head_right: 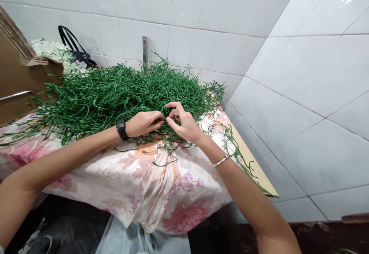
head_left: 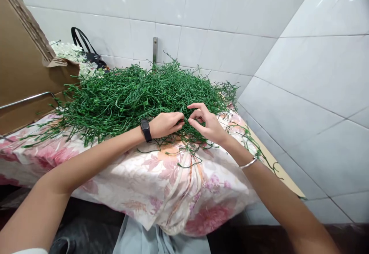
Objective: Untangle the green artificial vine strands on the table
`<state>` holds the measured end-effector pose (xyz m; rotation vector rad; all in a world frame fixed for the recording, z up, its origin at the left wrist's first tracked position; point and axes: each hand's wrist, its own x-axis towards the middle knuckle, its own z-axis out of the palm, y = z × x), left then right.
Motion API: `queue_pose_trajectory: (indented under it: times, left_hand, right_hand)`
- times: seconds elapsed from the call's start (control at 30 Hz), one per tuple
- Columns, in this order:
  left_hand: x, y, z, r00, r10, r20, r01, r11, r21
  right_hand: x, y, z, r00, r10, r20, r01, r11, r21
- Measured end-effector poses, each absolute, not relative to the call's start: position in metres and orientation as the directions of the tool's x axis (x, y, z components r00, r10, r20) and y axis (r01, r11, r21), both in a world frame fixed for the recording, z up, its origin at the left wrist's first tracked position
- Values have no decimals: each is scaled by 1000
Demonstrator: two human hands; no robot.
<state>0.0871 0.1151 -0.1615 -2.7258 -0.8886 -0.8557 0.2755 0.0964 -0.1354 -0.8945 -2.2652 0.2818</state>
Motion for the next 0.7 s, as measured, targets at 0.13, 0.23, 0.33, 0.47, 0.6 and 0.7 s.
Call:
queue_pose_trajectory:
  times: [0.13, 0.23, 0.33, 0.47, 0.6, 0.7]
  left_hand:
    - [90, 106, -172, 623, 505, 597, 596, -801, 56]
    - [89, 107, -173, 606, 509, 611, 608, -792, 57]
    - [89, 107, -172, 611, 493, 620, 605, -796, 37]
    - [90, 103, -171, 582, 479, 657, 605, -795, 43]
    - [92, 99, -172, 513, 490, 705, 622, -778, 89]
    - [92, 98, -173, 513, 445, 734, 579, -811, 86]
  right_hand:
    - [279, 96, -141, -571, 631, 525, 491, 775, -397]
    - [283, 97, -140, -620, 568, 542, 468, 821, -325]
    - [287, 98, -136, -627, 531, 570, 467, 842, -271]
    - [290, 97, -133, -568, 510, 646, 482, 842, -241]
    - [289, 95, -132, -509, 517, 688, 510, 825, -243]
    - [287, 95, -133, -481, 509, 714, 531, 817, -224]
